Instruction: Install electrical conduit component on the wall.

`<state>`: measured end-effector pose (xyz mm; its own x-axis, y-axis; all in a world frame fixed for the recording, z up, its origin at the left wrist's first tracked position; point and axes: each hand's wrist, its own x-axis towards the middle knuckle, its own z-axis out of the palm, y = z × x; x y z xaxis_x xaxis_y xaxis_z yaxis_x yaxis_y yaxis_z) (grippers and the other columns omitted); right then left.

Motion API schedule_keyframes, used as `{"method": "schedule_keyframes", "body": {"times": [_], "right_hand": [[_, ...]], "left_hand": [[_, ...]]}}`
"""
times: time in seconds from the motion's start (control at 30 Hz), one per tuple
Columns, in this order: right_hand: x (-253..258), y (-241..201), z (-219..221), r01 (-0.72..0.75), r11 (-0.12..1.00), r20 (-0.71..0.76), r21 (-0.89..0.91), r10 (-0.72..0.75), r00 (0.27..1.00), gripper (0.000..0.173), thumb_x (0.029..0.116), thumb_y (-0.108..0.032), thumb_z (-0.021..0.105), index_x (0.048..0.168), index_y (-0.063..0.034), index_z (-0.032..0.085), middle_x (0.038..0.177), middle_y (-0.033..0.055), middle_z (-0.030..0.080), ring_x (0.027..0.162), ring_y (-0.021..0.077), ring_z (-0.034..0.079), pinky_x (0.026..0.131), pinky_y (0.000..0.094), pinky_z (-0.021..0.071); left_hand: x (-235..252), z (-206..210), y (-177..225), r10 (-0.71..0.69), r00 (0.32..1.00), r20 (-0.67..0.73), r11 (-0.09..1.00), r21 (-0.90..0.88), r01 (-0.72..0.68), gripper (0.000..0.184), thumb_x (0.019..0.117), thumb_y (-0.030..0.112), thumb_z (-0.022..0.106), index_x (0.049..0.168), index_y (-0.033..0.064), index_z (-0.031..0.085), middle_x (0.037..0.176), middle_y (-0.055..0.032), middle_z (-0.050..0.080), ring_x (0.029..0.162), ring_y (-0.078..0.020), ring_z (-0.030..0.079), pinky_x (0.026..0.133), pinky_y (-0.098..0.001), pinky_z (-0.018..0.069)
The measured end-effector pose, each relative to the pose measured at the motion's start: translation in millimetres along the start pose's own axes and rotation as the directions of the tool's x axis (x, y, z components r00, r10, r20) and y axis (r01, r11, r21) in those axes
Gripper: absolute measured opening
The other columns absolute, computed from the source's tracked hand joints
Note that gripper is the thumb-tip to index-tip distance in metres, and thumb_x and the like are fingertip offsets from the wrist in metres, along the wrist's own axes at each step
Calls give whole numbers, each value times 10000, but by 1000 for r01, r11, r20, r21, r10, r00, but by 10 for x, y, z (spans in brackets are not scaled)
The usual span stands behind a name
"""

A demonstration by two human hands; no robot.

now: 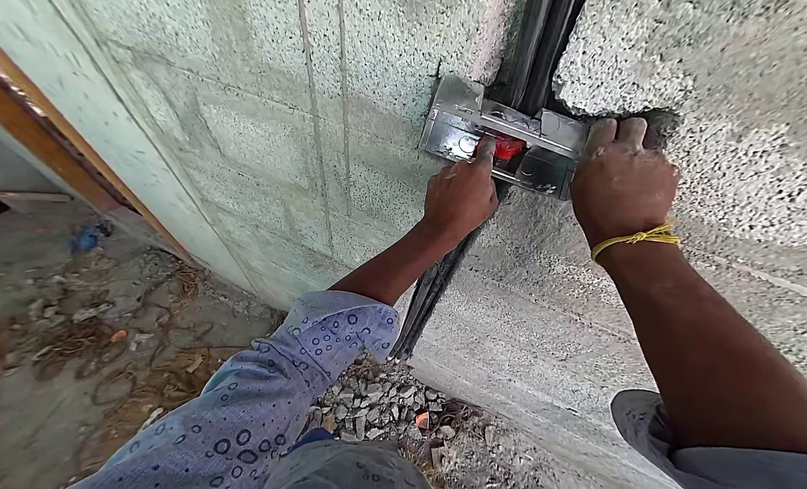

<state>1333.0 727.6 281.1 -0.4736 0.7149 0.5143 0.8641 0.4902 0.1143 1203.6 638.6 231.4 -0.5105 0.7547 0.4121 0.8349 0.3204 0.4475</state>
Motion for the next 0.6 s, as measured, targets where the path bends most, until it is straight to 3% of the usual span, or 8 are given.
{"method": "schedule_keyframes", "body": {"times": [0.17, 0.2, 0.27, 0.33, 0.4, 0.5, 0.6], "right_hand": [[-9, 1, -8, 14, 999, 8, -36, -13, 1000, 275, 1025, 2, 470, 1280, 104, 473, 1256, 366, 532, 844, 569, 654, 593, 660, 518], [-8, 0, 1, 13, 999, -7, -40, -13, 1000, 267, 1027, 2, 466, 1272, 105, 475, 1250, 360, 533, 826, 559, 656, 585, 651, 519], [-12, 7, 13, 18, 999, -20, -40, -18, 1000, 267, 1033, -5, 455, 1276, 103, 480, 1241, 356, 539, 812, 553, 659, 583, 648, 520], [-8, 10, 5, 15, 999, -18, -31, -16, 1000, 274, 1038, -8, 450, 1288, 100, 482, 1247, 359, 539, 814, 554, 659, 588, 651, 521], [-8, 13, 1, 16, 1000, -12, -15, -16, 1000, 275, 1035, -6, 448, 1286, 100, 482, 1261, 366, 533, 827, 562, 655, 593, 657, 517], [-15, 14, -2, 18, 1000, -18, -11, -18, 1000, 272, 1034, -10, 446, 1278, 104, 488, 1256, 369, 536, 819, 557, 657, 586, 652, 514], [-26, 15, 3, 18, 1000, -26, -19, -18, 999, 275, 1031, -5, 451, 1284, 94, 490, 1253, 359, 540, 812, 546, 660, 584, 641, 516]], "left_hand": [[8, 17, 6, 27, 999, -25, 997, 80, -25, 537, 1002, 162, 485, 1539, 186, 470, 945, -130, 751, 929, -352, 729, 733, -528, 550], [33, 24, 13, 57, 994, -90, 993, 113, -46, 487, 999, 156, 489, 1483, 172, 542, 953, -125, 753, 926, -346, 730, 716, -520, 544], [79, 133, -13, 199, 925, -324, 970, 200, -139, 324, 960, 127, 547, 1235, 124, 719, 1050, -95, 759, 963, -314, 730, 681, -472, 565], [146, 257, -35, 341, 834, -434, 927, 301, -223, 302, 945, 112, 565, 1179, 143, 753, 1203, -71, 719, 1117, -290, 661, 779, -411, 544], [205, 369, -47, 437, 785, -439, 888, 351, -297, 309, 948, 110, 569, 1199, 142, 747, 1253, -67, 708, 1179, -286, 625, 909, -419, 481], [252, 414, 6, 424, 818, -388, 897, 304, -321, 340, 954, 89, 568, 1266, 84, 703, 1302, -122, 686, 1271, -319, 603, 1098, -464, 434], [220, 445, 59, 364, 853, -374, 928, 220, -299, 376, 926, 42, 592, 1292, 46, 681, 1346, -136, 661, 1303, -322, 583, 1089, -427, 463]]}}
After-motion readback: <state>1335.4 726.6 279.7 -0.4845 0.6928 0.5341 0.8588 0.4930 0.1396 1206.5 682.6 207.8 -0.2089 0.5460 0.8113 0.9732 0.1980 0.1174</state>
